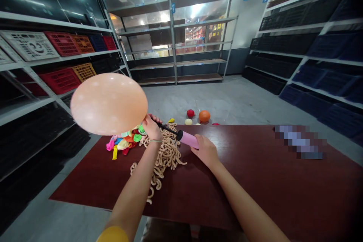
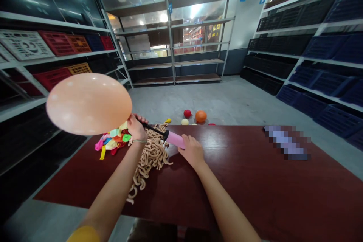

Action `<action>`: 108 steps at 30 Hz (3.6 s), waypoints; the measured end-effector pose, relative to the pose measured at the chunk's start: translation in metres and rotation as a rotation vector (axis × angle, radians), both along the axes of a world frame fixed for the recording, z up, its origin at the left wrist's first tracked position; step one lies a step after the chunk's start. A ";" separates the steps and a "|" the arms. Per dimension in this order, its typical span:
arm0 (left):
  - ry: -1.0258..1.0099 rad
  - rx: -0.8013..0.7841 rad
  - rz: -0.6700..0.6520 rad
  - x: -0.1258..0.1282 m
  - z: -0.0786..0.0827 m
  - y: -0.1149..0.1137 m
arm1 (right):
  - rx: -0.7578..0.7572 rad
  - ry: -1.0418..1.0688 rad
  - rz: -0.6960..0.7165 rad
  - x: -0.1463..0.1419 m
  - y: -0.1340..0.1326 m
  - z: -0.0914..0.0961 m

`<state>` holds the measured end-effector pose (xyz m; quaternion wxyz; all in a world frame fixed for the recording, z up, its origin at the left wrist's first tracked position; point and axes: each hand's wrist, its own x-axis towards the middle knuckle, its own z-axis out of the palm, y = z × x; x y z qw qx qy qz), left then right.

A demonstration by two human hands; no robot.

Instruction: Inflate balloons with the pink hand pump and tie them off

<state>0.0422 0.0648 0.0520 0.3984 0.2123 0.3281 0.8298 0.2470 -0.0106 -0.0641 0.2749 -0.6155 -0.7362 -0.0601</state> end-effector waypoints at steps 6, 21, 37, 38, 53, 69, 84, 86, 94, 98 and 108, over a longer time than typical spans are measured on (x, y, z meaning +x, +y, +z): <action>0.114 0.007 -0.079 0.040 -0.020 -0.015 | 0.027 0.074 0.000 0.005 0.000 -0.002; 0.173 -0.013 0.010 -0.065 0.003 -0.022 | 0.094 -0.035 0.018 0.006 -0.003 -0.002; 0.795 -0.123 -0.395 -0.019 -0.050 -0.033 | 0.112 -0.146 0.333 -0.016 -0.021 0.019; 0.871 -0.149 -0.392 -0.014 -0.057 -0.034 | 0.128 -0.139 0.351 -0.016 -0.021 0.019; 1.735 -0.296 -0.333 -0.009 -0.070 -0.054 | 0.084 -0.119 0.375 -0.016 -0.017 0.019; 1.989 -0.385 -0.329 -0.012 -0.066 -0.061 | 0.398 0.047 0.644 -0.029 -0.039 0.067; 1.937 -0.240 -0.465 -0.013 -0.071 -0.057 | 0.109 -0.376 0.639 -0.031 0.020 0.079; 1.929 -0.254 -0.456 -0.013 -0.070 -0.057 | 0.152 -0.420 0.619 -0.032 0.023 0.081; 1.767 -0.230 -0.492 -0.020 -0.072 -0.052 | 0.319 -0.502 0.526 -0.044 0.040 0.072; 1.536 -0.160 -0.543 -0.023 -0.073 -0.048 | 0.378 -0.510 0.506 -0.039 0.048 0.067; 1.016 -0.204 -0.846 -0.033 -0.071 -0.041 | 0.342 -0.567 0.546 -0.023 0.037 0.079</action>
